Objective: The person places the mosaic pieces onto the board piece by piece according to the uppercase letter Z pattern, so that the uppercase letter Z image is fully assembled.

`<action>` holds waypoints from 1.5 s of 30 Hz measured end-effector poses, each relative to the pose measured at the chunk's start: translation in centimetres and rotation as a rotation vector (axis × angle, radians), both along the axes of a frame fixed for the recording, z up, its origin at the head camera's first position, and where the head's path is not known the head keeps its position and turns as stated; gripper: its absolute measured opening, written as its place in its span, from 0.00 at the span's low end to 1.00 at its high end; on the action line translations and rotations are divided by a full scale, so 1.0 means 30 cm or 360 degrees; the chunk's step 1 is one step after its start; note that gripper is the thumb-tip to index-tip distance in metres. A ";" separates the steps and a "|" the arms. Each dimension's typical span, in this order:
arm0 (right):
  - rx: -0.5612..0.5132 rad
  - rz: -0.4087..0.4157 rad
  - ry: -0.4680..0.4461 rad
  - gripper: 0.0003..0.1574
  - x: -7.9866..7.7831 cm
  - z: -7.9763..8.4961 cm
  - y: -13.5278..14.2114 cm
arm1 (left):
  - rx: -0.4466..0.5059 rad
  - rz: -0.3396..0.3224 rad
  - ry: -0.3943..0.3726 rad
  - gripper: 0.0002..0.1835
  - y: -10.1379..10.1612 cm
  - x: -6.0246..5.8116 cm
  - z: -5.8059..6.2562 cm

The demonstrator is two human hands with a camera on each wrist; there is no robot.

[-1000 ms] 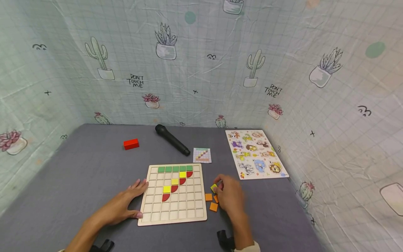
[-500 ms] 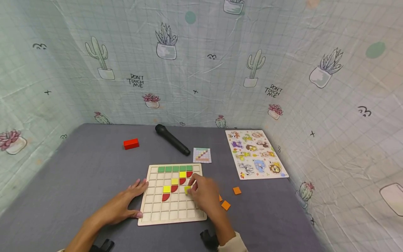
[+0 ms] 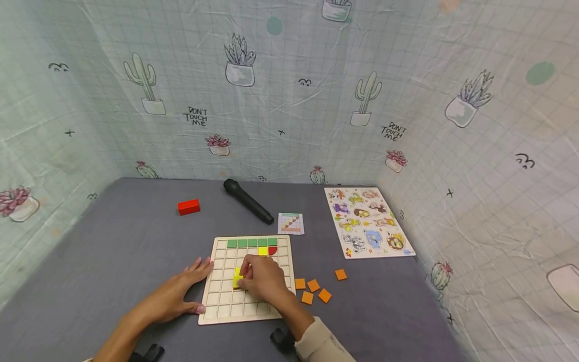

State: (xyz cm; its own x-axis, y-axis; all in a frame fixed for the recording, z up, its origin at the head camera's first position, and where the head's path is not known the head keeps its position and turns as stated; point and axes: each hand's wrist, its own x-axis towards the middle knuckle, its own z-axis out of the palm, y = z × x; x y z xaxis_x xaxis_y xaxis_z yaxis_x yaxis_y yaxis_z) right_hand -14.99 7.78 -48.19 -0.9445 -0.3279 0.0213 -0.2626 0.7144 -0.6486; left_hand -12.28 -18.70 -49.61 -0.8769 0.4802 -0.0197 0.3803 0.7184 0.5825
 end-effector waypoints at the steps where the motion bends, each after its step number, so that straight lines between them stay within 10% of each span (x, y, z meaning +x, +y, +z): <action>1: 0.0020 -0.0002 0.0008 0.14 -0.003 -0.001 -0.009 | 0.0005 -0.0006 0.0009 0.56 0.000 0.000 0.000; 24: 0.0313 -0.0004 0.0146 0.06 0.017 0.008 -0.108 | -0.0016 -0.0003 0.0032 0.56 0.001 0.001 0.000; 45: 0.0075 -0.0021 0.0038 0.16 0.059 0.039 -0.015 | -0.0017 0.0037 -0.0046 0.58 0.006 0.005 0.005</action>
